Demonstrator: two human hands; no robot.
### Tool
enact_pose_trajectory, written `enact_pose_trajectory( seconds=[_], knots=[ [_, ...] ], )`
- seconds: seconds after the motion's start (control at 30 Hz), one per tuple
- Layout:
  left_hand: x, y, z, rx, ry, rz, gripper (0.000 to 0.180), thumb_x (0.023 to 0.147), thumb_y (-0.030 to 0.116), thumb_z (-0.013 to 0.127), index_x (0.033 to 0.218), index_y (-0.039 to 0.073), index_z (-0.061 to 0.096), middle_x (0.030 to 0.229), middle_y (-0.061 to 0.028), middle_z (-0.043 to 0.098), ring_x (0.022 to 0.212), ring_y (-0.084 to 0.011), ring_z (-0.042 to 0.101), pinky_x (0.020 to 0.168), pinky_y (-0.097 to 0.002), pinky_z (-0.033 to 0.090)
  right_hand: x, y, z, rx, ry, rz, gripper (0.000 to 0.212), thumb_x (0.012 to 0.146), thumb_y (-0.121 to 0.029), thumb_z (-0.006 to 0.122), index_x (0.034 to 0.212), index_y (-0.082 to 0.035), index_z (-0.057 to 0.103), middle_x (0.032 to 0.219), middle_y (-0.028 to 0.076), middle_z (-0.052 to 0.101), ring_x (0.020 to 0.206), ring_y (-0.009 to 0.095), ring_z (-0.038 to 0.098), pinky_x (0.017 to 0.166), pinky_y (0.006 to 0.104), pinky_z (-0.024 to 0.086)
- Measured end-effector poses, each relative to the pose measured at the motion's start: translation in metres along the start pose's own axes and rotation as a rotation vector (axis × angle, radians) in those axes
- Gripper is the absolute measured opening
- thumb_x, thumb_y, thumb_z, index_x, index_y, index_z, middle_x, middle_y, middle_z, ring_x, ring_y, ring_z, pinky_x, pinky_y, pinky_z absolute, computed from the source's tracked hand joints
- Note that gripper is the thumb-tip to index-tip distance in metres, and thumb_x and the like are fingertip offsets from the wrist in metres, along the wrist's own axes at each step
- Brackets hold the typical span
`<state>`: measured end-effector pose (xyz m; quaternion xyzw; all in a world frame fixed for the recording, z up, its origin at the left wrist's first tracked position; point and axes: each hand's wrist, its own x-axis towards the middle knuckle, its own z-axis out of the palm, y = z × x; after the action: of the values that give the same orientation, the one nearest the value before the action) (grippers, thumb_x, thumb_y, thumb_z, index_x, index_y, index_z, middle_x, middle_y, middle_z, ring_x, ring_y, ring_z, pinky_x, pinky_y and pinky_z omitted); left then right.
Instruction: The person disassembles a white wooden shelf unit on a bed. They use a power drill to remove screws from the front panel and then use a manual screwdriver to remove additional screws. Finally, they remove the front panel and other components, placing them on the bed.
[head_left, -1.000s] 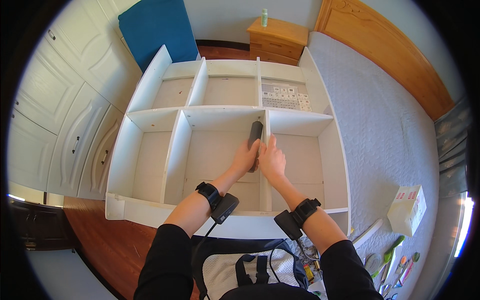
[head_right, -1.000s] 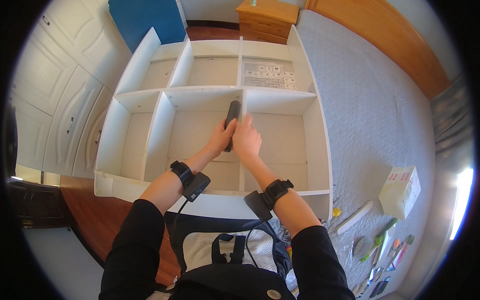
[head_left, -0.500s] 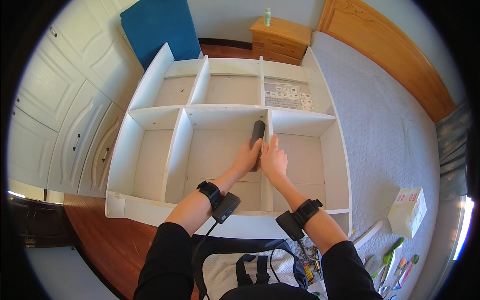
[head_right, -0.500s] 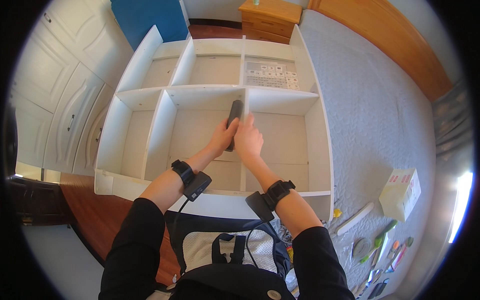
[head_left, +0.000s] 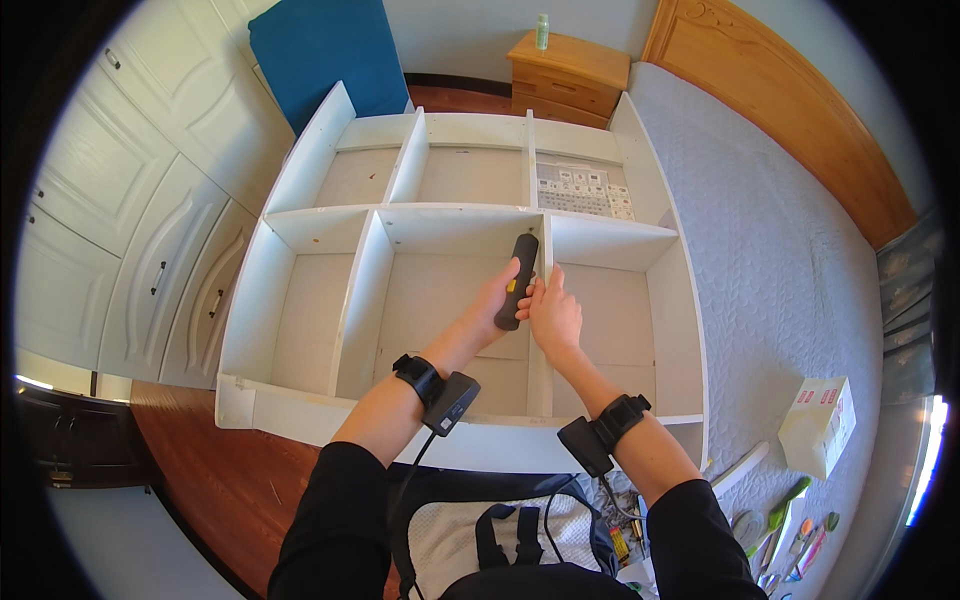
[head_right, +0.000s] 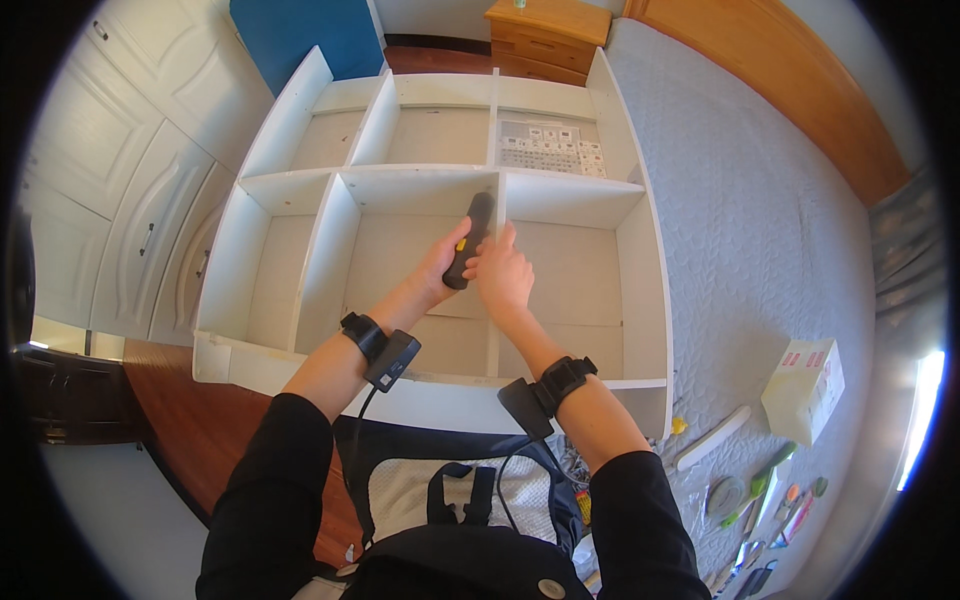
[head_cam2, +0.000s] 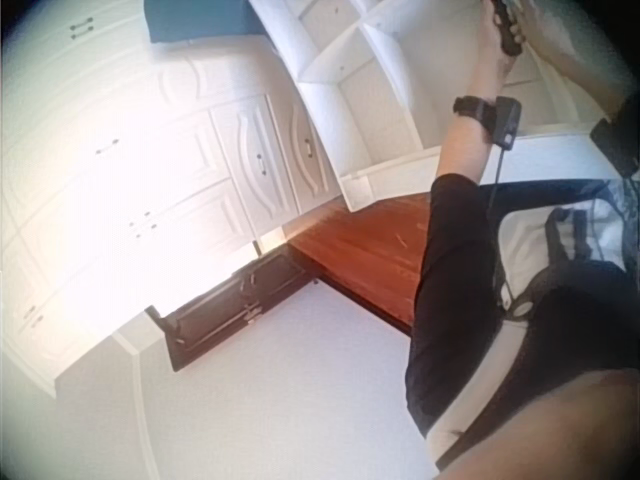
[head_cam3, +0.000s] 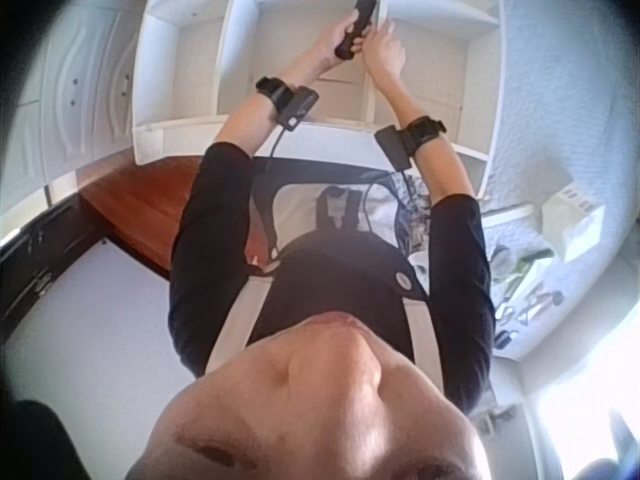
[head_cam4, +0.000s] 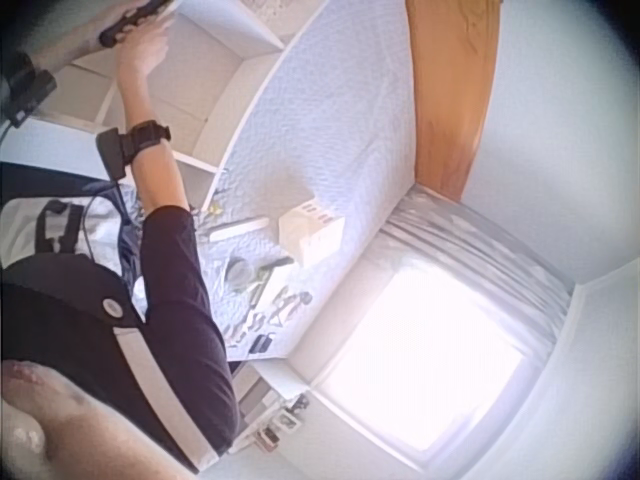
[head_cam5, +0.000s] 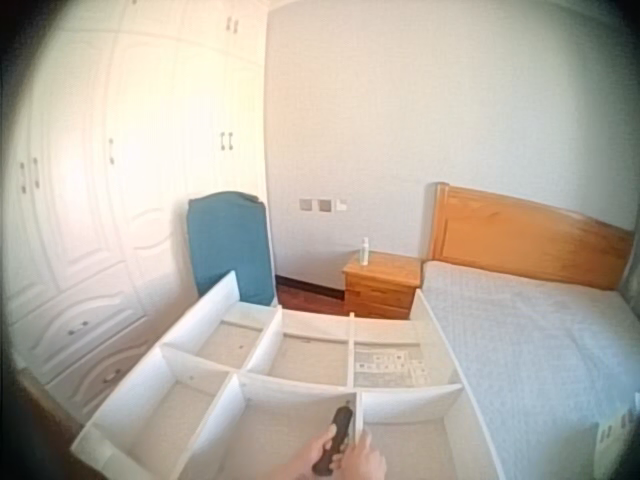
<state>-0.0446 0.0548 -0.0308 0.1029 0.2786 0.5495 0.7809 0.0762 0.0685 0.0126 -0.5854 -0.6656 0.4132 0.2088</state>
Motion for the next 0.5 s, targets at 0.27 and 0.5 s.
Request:
enact_pose_trajectory(
  seconds=[0.27, 0.5],
  knots=[
    [-0.01, 0.005, 0.011, 0.227, 0.096, 0.038, 0.045, 0.098, 0.046, 0.045, 0.094, 0.002, 0.054, 0.076, -0.0048, 0.054, 0.06, -0.0143, 0.052, 0.053, -0.0266, 0.045, 0.003, -0.002, -0.002, -0.087, -0.005, 0.047, 0.031, 0.093, -0.025, 0.047, 0.12, -0.011, 0.041, 0.069, 0.0, 0.07, 0.064, 0.02, 0.069, 0.066, 0.0357, 0.052],
    [-0.017, 0.02, 0.011, 0.222, 0.017, -0.043, 0.034, 0.093, 0.034, 0.05, 0.096, 0.0, 0.055, 0.082, -0.006, 0.057, 0.068, -0.0165, 0.055, 0.066, -0.0289, 0.048, 0.003, 0.001, -0.002, -0.066, 0.003, 0.015, 0.033, 0.092, -0.025, 0.047, 0.121, -0.011, 0.041, 0.069, 0.0, 0.07, 0.067, 0.022, 0.069, 0.068, 0.0376, 0.052]
  ],
)
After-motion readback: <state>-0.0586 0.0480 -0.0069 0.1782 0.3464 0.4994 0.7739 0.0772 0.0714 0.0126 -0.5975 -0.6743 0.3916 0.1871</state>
